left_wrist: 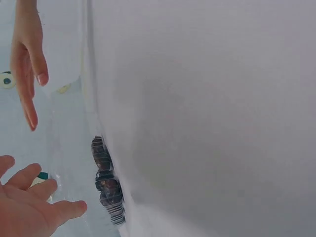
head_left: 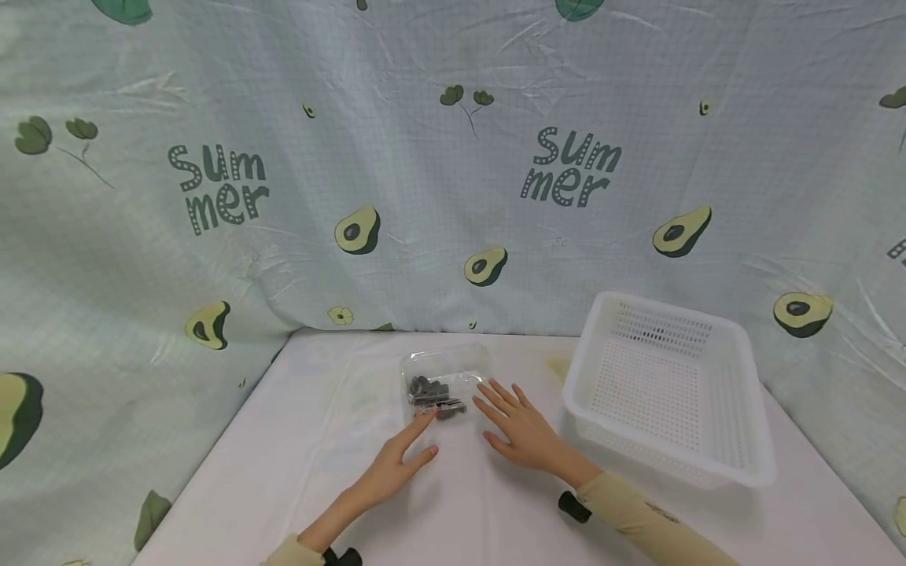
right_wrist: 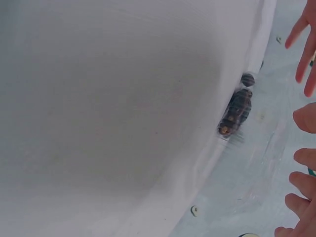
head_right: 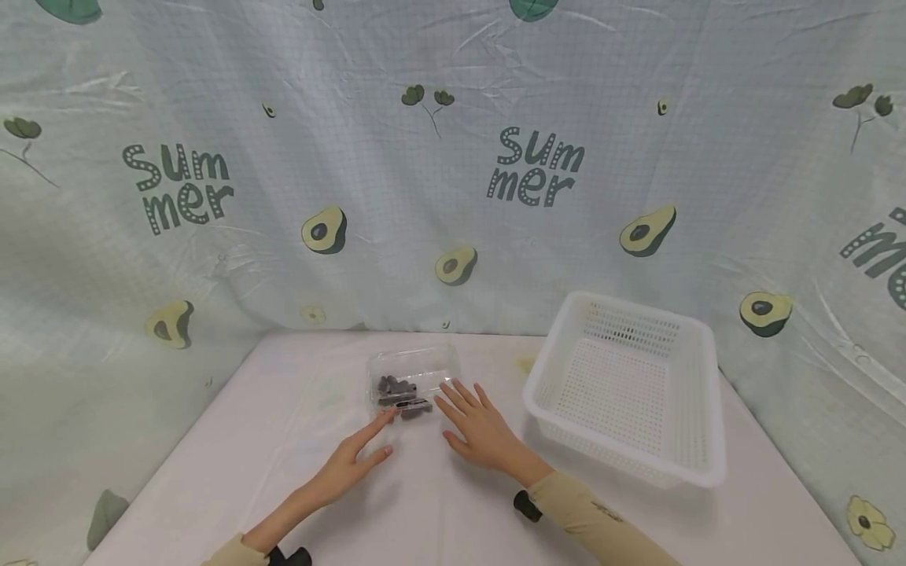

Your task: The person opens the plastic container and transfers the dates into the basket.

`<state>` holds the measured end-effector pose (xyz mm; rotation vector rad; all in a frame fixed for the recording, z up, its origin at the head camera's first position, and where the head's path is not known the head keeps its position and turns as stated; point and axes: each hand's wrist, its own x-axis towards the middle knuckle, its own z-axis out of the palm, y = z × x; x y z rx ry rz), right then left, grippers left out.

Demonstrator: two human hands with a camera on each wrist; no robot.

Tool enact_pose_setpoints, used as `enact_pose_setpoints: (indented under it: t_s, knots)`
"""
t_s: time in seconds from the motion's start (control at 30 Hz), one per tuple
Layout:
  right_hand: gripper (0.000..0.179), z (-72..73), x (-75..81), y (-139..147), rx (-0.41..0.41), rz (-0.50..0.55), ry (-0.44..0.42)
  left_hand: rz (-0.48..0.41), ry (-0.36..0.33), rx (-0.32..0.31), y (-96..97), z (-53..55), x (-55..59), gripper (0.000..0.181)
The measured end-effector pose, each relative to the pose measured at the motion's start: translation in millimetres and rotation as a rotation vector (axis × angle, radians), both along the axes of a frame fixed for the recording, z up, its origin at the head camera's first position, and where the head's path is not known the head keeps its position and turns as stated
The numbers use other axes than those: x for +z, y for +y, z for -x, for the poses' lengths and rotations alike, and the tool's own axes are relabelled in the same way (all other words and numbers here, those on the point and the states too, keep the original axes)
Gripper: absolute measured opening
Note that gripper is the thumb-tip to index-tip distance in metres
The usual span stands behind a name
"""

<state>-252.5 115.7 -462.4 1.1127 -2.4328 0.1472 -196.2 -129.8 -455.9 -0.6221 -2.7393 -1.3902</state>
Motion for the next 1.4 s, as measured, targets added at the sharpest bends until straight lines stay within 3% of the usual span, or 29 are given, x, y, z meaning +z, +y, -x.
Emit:
enact_pose_setpoints:
  t_s: [0.1, 0.27, 0.43, 0.57, 0.8, 1.1, 1.4]
  knots:
    - [0.054, 3.7, 1.0, -3.2, 0.014, 0.012, 0.020, -0.144, -0.049, 0.033, 1.3, 1.4, 3.7, 0.054]
    - [0.052, 10.4, 2.1, -8.7, 0.045, 0.038, 0.031, -0.377, -0.186, 0.068, 0.4, 6.9, 10.1, 0.049]
    - [0.051, 16.5, 4.3, -15.0, 0.059, 0.048, 0.055, -0.548, -0.333, 0.138, -2.3, 11.1, 14.8, 0.049]
    - [0.049, 21.4, 6.8, -20.7, 0.076, 0.075, 0.078, -0.654, -0.405, 0.156, -4.1, 13.0, 17.0, 0.050]
    - [0.049, 28.6, 8.1, -30.6, 0.065, 0.084, 0.053, -0.771, -0.471, 0.195, -7.2, 16.6, 18.0, 0.053]
    - [0.044, 38.1, 9.8, -48.3, 0.093, 0.098, 0.037, -0.948, -0.568, 0.438, -11.5, 18.2, 15.7, 0.048]
    - [0.041, 44.7, 10.6, -66.0, 0.083, 0.059, 0.004, -1.028, -0.624, 0.536, -12.4, 25.8, 10.9, 0.046]
